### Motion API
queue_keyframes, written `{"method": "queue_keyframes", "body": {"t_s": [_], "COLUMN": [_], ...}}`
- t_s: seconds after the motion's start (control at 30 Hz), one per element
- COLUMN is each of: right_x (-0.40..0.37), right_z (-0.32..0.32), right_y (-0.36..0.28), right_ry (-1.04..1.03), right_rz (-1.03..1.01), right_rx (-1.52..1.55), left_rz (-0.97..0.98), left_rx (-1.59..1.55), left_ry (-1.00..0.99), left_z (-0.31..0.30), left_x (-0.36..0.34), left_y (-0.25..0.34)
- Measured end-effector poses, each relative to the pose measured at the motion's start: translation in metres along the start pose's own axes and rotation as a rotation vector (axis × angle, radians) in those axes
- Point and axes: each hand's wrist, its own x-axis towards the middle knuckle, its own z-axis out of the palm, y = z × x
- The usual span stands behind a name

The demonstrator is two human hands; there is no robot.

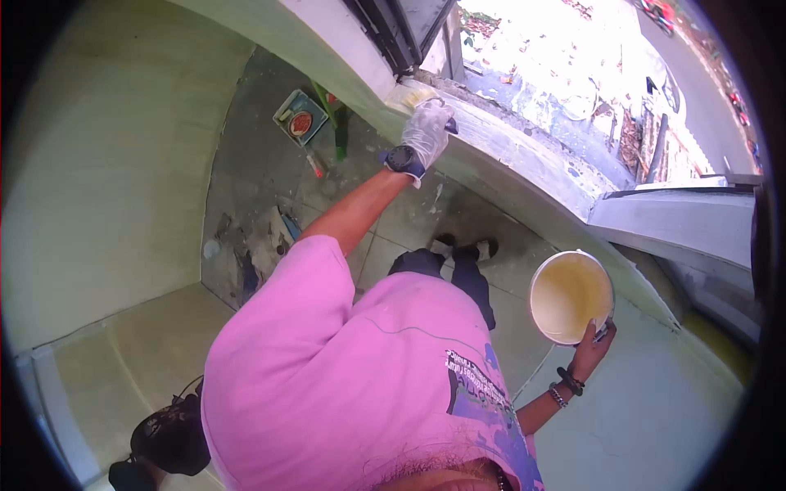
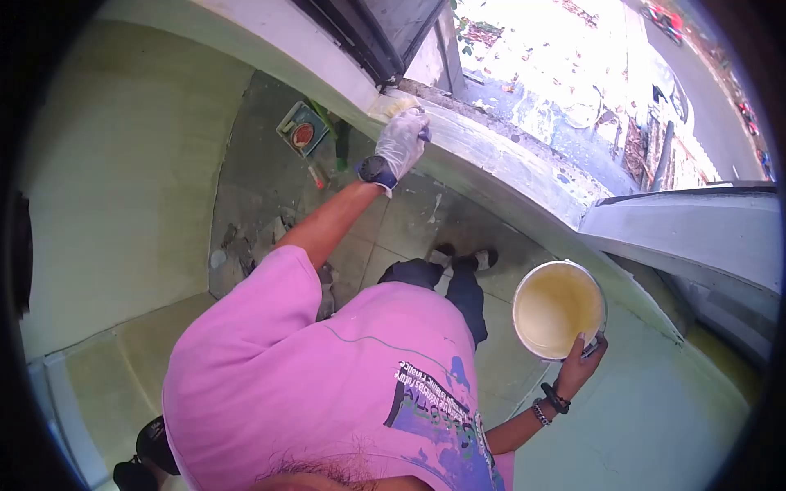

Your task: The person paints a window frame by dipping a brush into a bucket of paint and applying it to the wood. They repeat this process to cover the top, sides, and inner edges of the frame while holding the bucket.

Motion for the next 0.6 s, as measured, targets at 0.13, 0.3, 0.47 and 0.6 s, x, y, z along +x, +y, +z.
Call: {"method": "queue_keyframes", "body": {"t_s": [0.13,0.3,0.47,0.6], "right_x": [-0.002,-0.004,-0.006,-0.006], "right_z": [-0.004,-0.008,-0.013,-0.01], "right_y": [0.011,0.022,0.03,0.028], "right_ry": [-0.005,0.001,0.052,0.082], "right_rz": [0.056,0.063,0.125,0.15], "right_rx": [0.041,-0.026,0.015,0.003], "left_rz": [0.024,0.215,-0.105,-0.221], "left_rx": [0.096,-0.174,-0.465,-0.817], "left_ry": [-0.292,-0.475,-0.585,-0.685], "left_z": [-0.008,-0.01,-0.01,-0.017], "left_x": [0.036,0.06,0.051,0.066], "left_y": [-0.034,-0.05,-0.12,-0.091]}}
